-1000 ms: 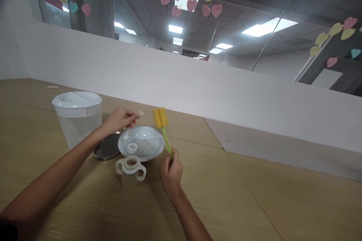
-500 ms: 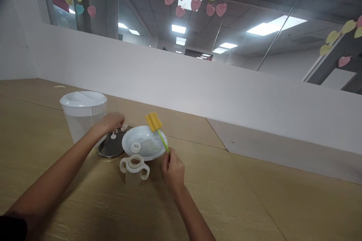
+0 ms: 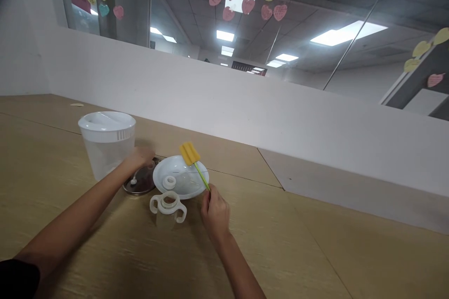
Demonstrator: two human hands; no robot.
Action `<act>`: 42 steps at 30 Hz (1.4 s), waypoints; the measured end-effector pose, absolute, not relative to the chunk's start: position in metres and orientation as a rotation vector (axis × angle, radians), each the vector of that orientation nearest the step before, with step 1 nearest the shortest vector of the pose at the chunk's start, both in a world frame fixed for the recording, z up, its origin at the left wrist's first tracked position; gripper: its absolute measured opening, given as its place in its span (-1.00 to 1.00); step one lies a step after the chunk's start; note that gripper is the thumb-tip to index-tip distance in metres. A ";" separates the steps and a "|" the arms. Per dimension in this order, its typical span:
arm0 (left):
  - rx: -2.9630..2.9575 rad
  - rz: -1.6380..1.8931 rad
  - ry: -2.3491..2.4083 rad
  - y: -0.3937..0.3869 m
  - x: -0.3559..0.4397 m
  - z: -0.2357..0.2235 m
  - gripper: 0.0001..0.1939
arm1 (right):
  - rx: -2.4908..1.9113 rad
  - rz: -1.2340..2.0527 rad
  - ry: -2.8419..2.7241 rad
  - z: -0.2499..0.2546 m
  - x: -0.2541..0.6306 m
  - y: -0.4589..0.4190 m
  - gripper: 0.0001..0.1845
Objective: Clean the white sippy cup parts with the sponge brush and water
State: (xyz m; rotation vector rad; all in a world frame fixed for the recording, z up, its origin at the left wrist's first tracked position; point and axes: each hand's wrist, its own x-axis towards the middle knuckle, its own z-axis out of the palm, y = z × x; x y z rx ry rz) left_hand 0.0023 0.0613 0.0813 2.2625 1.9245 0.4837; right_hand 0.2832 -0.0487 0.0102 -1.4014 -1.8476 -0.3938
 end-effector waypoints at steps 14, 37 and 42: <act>2.480 0.303 1.612 0.039 0.083 0.067 -0.58 | -1.447 -0.306 -1.771 0.013 0.283 -0.048 -0.61; 1.783 0.875 0.674 -0.001 0.037 0.147 -0.50 | -1.293 -0.353 -1.925 0.002 0.287 -0.048 -0.65; 2.117 0.851 0.890 -0.009 0.042 0.144 -0.51 | -1.192 -0.508 -1.904 0.002 0.288 -0.050 -0.67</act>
